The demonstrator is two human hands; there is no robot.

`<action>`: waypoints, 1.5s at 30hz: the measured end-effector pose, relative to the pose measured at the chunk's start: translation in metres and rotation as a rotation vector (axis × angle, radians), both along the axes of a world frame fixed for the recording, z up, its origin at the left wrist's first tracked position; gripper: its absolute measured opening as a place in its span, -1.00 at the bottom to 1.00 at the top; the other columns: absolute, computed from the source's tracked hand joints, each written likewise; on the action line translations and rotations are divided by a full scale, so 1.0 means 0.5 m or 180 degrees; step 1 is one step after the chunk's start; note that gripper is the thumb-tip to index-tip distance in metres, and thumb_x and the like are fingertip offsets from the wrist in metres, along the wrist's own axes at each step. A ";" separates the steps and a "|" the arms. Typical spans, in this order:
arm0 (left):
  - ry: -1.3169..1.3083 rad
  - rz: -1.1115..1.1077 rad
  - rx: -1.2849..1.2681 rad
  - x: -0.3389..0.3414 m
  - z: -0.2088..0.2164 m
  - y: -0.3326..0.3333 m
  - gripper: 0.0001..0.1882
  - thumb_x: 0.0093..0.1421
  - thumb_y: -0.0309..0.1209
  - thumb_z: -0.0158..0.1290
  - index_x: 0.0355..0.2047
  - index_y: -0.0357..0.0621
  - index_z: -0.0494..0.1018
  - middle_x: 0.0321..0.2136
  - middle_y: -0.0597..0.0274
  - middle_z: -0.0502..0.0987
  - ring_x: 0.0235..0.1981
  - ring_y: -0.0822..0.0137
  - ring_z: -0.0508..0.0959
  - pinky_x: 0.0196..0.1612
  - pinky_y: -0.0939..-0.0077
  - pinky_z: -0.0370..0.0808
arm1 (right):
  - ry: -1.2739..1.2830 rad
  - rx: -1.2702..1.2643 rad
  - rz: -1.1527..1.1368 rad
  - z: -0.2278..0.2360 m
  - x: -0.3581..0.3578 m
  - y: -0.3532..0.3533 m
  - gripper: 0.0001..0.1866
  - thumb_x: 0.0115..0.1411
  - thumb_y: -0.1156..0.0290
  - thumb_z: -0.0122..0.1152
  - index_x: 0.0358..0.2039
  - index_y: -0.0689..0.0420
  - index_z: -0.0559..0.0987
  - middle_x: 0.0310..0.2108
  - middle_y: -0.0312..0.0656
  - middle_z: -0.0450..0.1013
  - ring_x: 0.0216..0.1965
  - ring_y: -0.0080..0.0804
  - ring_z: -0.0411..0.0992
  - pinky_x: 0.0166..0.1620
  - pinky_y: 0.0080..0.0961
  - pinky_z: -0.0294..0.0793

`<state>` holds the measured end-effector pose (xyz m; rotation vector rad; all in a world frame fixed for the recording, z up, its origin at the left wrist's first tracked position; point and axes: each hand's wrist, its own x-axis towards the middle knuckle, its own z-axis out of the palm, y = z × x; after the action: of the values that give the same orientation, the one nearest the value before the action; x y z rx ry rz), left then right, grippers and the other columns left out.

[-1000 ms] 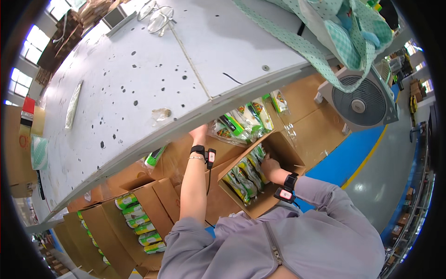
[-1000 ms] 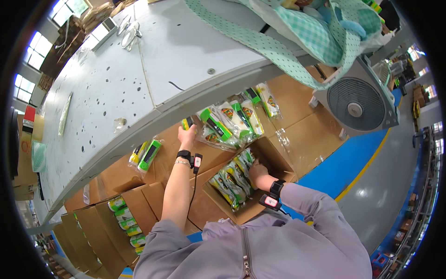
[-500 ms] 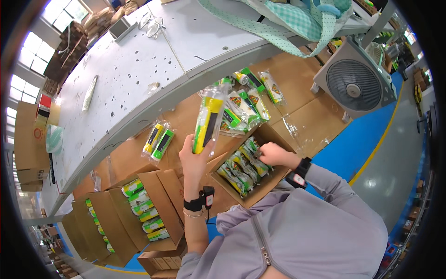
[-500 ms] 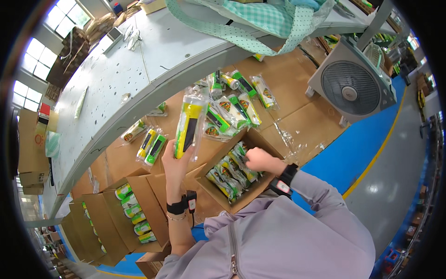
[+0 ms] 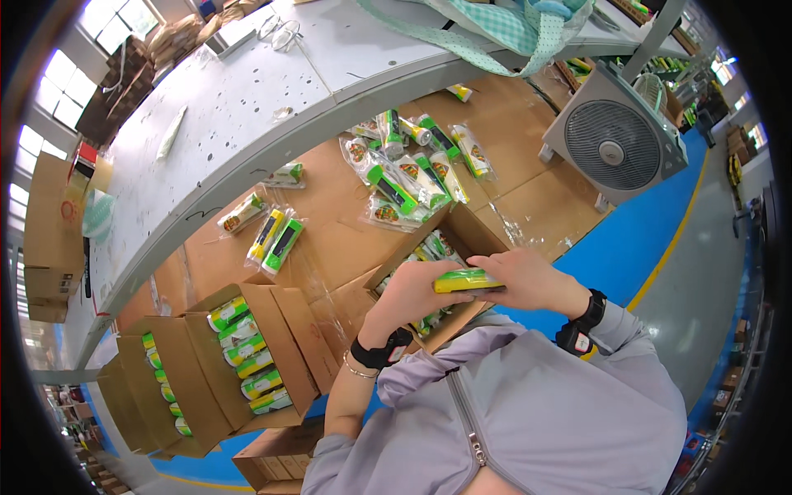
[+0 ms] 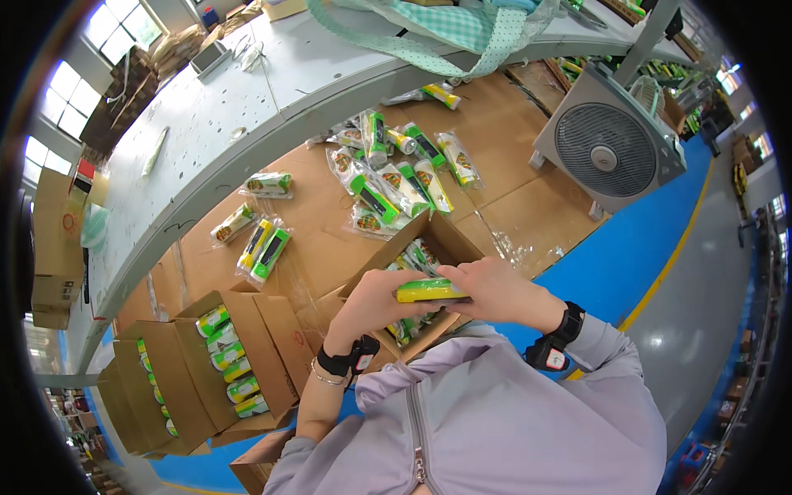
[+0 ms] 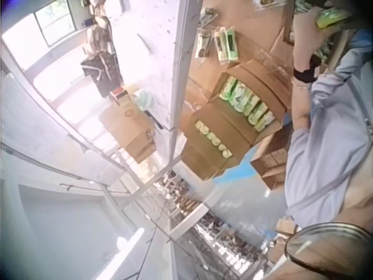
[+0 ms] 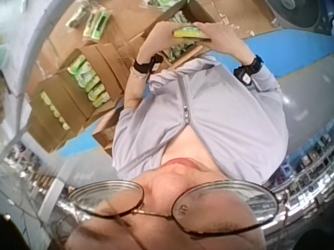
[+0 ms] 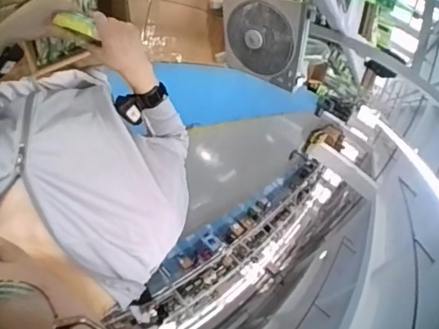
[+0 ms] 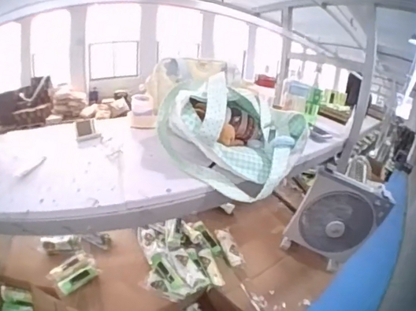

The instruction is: Sorting and packing small packaged flashlights into cardboard boxes on a factory assembly line.

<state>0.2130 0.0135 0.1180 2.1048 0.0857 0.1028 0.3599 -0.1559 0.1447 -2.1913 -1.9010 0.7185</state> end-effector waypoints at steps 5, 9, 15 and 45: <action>0.0250 0.0531 -0.0978 -0.023 -0.075 -0.002 -0.64 0.06 -0.21 0.18 -0.27 -0.23 0.45 -0.53 0.19 0.52 -0.54 0.44 0.50 -0.44 0.52 0.45 | -0.0713 0.1341 -0.0303 0.024 -0.014 -0.006 -0.27 -0.08 0.24 0.34 0.10 0.09 0.25 -0.03 -0.05 0.25 0.03 -0.08 0.24 0.03 -0.22 0.26; 0.0244 0.0985 -0.2870 -0.043 -0.082 -0.036 -0.65 0.18 -0.29 0.08 -0.14 -0.26 0.34 -0.38 0.39 0.44 -0.42 0.60 0.42 -0.37 0.70 0.40 | 0.0001 0.2099 -0.1874 -0.024 -0.044 -0.034 -0.05 -0.07 0.37 0.35 0.23 0.17 -0.05 0.14 0.05 0.02 0.08 -0.08 0.18 0.12 -0.23 0.15; -0.0229 0.0731 -0.2687 -0.037 -0.092 -0.106 -0.62 0.22 -0.32 0.03 -0.05 -0.25 0.25 -0.31 0.36 0.41 -0.30 0.63 0.37 -0.27 0.70 0.37 | 0.3028 0.2707 -0.2285 -0.050 -0.098 0.030 0.10 0.01 0.56 0.26 0.27 0.11 -0.40 0.21 0.09 0.01 0.15 -0.26 0.18 0.10 -0.30 0.26; 0.1170 0.0656 -0.4664 -0.089 -0.155 0.044 -0.56 0.19 -0.08 -0.06 -0.15 -0.22 0.42 -0.58 0.27 0.50 -0.64 0.41 0.48 -0.48 0.63 0.44 | -0.0601 -0.0049 0.0260 -0.035 -0.015 0.078 -0.64 0.05 0.09 0.16 -0.34 0.13 0.43 -0.53 -0.11 0.47 -0.48 -0.07 0.46 -0.40 -0.22 0.43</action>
<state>0.1685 0.0354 0.0407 0.6238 0.4453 -0.1872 0.3523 -0.1170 0.1272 -2.2749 -2.0912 0.5575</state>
